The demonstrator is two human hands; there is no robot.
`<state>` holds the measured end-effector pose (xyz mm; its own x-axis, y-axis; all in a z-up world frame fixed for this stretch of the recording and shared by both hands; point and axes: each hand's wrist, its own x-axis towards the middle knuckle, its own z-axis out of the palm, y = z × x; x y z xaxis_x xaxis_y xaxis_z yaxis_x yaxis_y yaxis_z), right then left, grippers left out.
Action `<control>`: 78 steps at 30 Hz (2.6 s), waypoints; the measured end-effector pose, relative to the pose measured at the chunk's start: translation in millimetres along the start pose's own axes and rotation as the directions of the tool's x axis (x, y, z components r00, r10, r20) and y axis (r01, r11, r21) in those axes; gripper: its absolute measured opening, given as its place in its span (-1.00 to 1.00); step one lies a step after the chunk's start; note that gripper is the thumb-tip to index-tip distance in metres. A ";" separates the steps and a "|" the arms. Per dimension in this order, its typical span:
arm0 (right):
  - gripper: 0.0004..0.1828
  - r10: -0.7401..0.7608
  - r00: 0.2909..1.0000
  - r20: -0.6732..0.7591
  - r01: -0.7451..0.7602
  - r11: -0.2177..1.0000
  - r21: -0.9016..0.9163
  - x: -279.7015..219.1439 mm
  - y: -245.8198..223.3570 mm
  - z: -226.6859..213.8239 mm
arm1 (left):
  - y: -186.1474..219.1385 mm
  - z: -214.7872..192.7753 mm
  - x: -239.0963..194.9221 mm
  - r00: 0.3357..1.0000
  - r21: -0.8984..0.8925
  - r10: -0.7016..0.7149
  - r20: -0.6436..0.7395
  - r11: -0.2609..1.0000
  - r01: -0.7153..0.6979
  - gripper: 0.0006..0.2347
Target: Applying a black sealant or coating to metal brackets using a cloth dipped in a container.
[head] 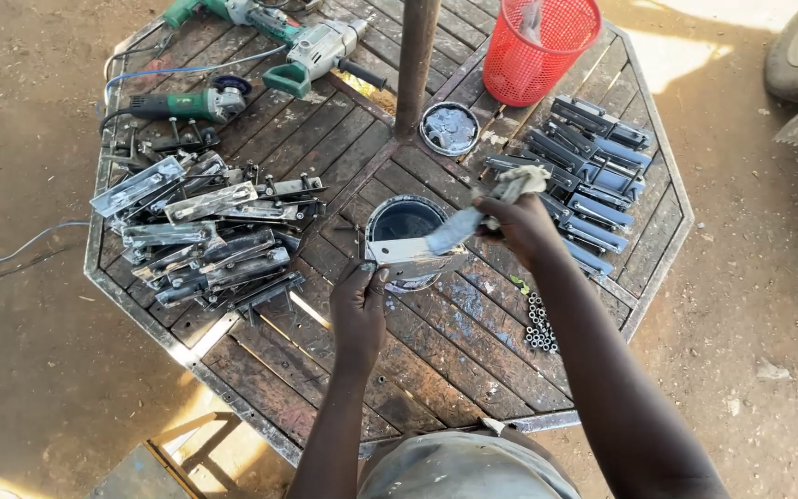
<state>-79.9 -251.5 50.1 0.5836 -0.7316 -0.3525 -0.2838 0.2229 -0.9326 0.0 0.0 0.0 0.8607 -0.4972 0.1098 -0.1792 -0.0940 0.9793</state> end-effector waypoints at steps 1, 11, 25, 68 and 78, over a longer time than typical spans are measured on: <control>-0.64 0.003 1.000 -0.001 -0.003 1.000 -0.002 1.3 3.5 -5.8 | -6.0 -0.8 -0.4 1.000 -0.001 -0.003 0.001 1.000 0.003 -0.84; -0.57 -0.076 0.996 -0.048 0.079 0.995 0.054 -33.6 -37.2 12.3 | 2.2 7.0 3.0 0.993 0.054 0.117 0.010 0.992 -0.117 -0.85; -0.71 -0.275 0.961 0.014 0.269 0.948 0.172 -34.7 -20.1 -13.2 | 10.4 0.0 5.3 0.990 0.063 0.125 -0.058 0.991 -0.122 -0.85; -0.77 -0.277 0.959 0.067 0.240 0.913 0.331 -60.2 -29.3 27.0 | 25.4 12.9 9.0 0.992 -0.005 0.122 -0.035 0.992 -0.123 -0.83; -0.77 -0.185 0.979 -0.090 0.194 0.975 0.105 -21.8 -2.5 -2.8 | 36.9 -0.8 8.9 0.965 0.087 0.254 -0.071 0.965 -0.247 -0.84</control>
<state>-94.0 -238.0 60.4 0.5553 -0.8151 -0.1652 -0.0839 0.1428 -0.9862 1.4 -7.2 37.2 0.8186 -0.4424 0.3663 -0.4274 -0.0432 0.9030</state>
